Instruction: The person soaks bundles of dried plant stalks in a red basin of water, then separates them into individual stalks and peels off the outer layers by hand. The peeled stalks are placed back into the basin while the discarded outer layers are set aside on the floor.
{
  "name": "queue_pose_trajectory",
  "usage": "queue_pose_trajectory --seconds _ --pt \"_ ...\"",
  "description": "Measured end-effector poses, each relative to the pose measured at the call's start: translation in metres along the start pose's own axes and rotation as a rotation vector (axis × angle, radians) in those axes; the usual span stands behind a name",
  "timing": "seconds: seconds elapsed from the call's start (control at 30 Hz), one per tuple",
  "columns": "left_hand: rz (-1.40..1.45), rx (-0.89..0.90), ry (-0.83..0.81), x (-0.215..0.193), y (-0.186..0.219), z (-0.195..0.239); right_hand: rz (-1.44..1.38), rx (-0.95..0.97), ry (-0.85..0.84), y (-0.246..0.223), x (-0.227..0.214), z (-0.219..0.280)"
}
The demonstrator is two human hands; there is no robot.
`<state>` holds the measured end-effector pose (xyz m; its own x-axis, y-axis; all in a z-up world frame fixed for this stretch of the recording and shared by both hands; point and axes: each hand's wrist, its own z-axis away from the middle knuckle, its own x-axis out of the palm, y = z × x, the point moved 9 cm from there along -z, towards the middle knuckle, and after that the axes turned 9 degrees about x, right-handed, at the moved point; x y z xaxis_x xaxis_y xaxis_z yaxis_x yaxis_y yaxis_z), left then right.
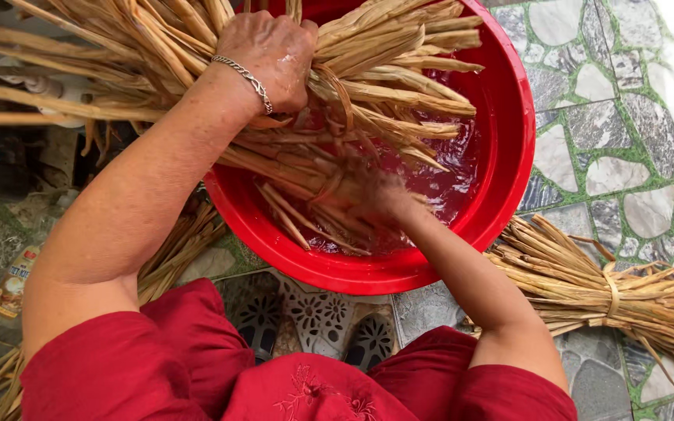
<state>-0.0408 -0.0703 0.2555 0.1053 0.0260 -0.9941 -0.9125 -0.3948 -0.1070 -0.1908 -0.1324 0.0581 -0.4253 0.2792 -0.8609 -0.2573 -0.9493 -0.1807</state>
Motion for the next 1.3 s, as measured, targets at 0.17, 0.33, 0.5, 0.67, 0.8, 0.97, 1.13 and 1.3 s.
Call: queue_pose_trajectory --seconds 0.17,0.33,0.5,0.67,0.8,0.97,1.13,1.3 --pt "-0.018 0.003 0.080 -0.020 -0.008 0.047 -0.009 -0.108 0.425 0.035 -0.029 -0.033" --pt "-0.056 -0.005 -0.070 0.057 -0.006 0.071 -0.085 -0.023 0.345 0.094 0.011 -0.064" --pt "-0.240 -0.012 -0.028 0.155 0.003 0.078 -0.282 0.031 0.231 0.144 0.043 -0.048" --pt "-0.103 0.118 0.056 0.169 0.024 0.098 -0.496 0.400 0.014 0.219 0.020 -0.017" --pt "-0.072 0.167 -0.015 0.162 0.052 0.122 -0.322 0.451 0.515 0.212 -0.058 0.031" --pt "0.362 0.169 -0.323 0.173 0.052 0.107 -0.013 -0.324 0.854 0.015 -0.079 0.057" --pt "-0.145 -0.060 -0.207 0.134 -0.031 0.103 0.307 -0.369 0.448 -0.065 0.000 0.023" --pt "0.157 -0.414 0.089 0.120 -0.113 0.161 0.182 -0.472 0.556 -0.068 0.022 0.015"
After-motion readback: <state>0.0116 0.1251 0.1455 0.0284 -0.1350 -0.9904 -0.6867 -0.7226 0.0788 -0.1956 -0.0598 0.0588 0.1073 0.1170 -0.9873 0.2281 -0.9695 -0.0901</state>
